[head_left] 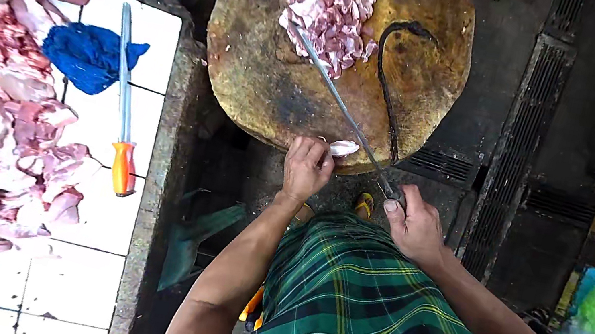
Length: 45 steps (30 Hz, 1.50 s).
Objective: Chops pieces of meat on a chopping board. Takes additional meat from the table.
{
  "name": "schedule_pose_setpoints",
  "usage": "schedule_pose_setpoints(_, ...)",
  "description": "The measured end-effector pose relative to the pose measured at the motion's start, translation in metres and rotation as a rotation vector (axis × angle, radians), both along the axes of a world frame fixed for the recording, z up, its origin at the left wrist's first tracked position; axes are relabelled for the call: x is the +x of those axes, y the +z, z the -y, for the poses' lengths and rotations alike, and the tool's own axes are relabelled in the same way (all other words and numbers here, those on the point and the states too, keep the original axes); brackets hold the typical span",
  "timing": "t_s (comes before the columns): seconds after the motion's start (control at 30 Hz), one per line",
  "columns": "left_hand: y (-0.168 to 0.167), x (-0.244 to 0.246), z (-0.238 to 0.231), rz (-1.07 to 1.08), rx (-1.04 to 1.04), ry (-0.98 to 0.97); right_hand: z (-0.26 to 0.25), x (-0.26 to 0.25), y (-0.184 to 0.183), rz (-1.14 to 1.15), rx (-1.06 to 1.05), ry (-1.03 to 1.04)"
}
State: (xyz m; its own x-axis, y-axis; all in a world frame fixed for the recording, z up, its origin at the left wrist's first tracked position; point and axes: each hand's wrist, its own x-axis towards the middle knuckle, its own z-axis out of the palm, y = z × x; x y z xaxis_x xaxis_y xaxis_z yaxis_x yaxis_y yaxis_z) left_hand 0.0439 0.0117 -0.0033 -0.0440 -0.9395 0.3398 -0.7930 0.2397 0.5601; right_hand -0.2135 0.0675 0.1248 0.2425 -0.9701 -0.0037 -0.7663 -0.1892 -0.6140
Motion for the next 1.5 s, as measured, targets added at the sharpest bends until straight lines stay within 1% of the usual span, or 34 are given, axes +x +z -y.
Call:
schedule_pose_setpoints(0.03,-0.005,-0.003,0.001,0.010,-0.015,-0.018,0.001,0.000,-0.008,-0.016,0.027,0.008)
schedule_pose_setpoints(0.07,-0.010,-0.005,0.003,0.028,-0.014,-0.037,0.002,-0.001,-0.018,-0.065,0.106,0.009)
schedule_pose_setpoints(0.13,-0.020,-0.007,0.004,0.072,0.023,-0.070,0.006,-0.003,-0.029,-0.234,0.399,-0.010)
schedule_pose_setpoints(0.17,-0.021,-0.006,0.005,0.088,0.031,-0.071,0.010,-0.004,-0.029,-0.282,0.505,-0.029)
schedule_pose_setpoints(0.23,-0.020,-0.003,0.003,0.077,0.049,-0.059,0.014,-0.005,-0.016,-0.295,0.581,-0.057)
schedule_pose_setpoints(0.3,-0.018,0.001,-0.003,0.008,0.044,-0.026,0.012,-0.005,0.002,-0.258,0.513,-0.061)
schedule_pose_setpoints(0.4,-0.015,0.002,-0.008,-0.055,0.000,0.059,0.005,-0.001,0.019,-0.114,0.249,-0.028)
schedule_pose_setpoints(0.47,-0.015,-0.001,-0.008,-0.057,-0.037,0.079,0.003,0.004,0.012,-0.031,0.123,-0.002)
schedule_pose_setpoints(0.5,-0.016,-0.003,-0.006,-0.046,-0.050,0.079,0.003,0.006,0.001,-0.026,0.111,0.005)
schedule_pose_setpoints(0.53,-0.018,-0.005,-0.004,-0.025,-0.049,0.069,0.003,0.006,-0.013,-0.064,0.163,0.008)
schedule_pose_setpoints(0.57,-0.021,-0.007,-0.002,0.005,-0.037,0.048,0.005,0.005,-0.023,-0.145,0.290,0.007)
schedule_pose_setpoints(0.6,-0.023,-0.008,0.001,0.041,-0.017,0.021,0.011,0.005,-0.026,-0.241,0.455,0.002)
schedule_pose_setpoints(0.63,-0.023,-0.009,0.004,0.078,0.011,0.003,0.018,0.005,-0.023,-0.295,0.571,-0.010)
schedule_pose_setpoints(0.67,-0.022,-0.008,0.005,0.100,0.037,-0.004,0.023,0.004,-0.017,-0.316,0.612,-0.019)
schedule_pose_setpoints(0.73,-0.017,-0.003,0.000,0.060,0.084,0.004,0.021,-0.001,-0.001,-0.296,0.587,-0.033)
schedule_pose_setpoints(0.83,-0.012,0.009,-0.015,-0.065,0.105,0.119,0.014,-0.005,0.021,-0.140,0.364,-0.039)
schedule_pose_setpoints(0.9,-0.010,0.014,-0.029,-0.096,0.117,0.239,0.008,-0.004,0.021,-0.019,0.209,-0.011)
schedule_pose_setpoints(0.93,-0.009,0.016,-0.034,-0.105,0.134,0.305,0.007,-0.003,0.014,0.005,0.175,0.013)
schedule_pose_setpoints(0.97,-0.009,0.017,-0.038,-0.112,0.155,0.369,0.007,-0.003,0.002,-0.009,0.190,0.037)
schedule_pose_setpoints(1.0,-0.008,0.018,-0.042,-0.114,0.191,0.426,0.010,-0.004,-0.011,-0.071,0.259,0.060)
schedule_pose_setpoints(1.07,-0.001,0.012,-0.046,-0.078,0.301,0.503,0.025,-0.003,-0.024,-0.278,0.516,0.093)
schedule_pose_setpoints(1.1,0.003,0.007,-0.046,-0.039,0.361,0.508,0.033,-0.002,-0.024,-0.322,0.559,0.087)
schedule_pose_setpoints(1.17,0.012,-0.014,-0.045,0.080,0.509,0.434,0.043,-0.006,-0.015,-0.308,0.523,0.035)
schedule_pose_setpoints(1.23,0.021,-0.046,-0.032,0.172,0.598,0.381,0.050,-0.015,-0.005,-0.232,0.422,-0.042)
schedule_pose_setpoints(1.3,0.020,-0.074,-0.010,0.245,0.602,0.355,0.061,-0.028,-0.003,-0.180,0.331,-0.114)
schedule_pose_setpoints(1.37,0.015,-0.088,0.021,0.281,0.588,0.343,0.071,-0.043,-0.011,-0.169,0.303,-0.205)
schedule_pose_setpoints(1.43,0.010,-0.084,0.067,0.326,0.543,0.351,0.086,-0.055,-0.030,-0.171,0.335,-0.294)
schedule_pose_setpoints(1.5,-0.005,-0.060,0.123,0.346,0.391,0.395,0.098,-0.063,-0.056,-0.128,0.405,-0.366)
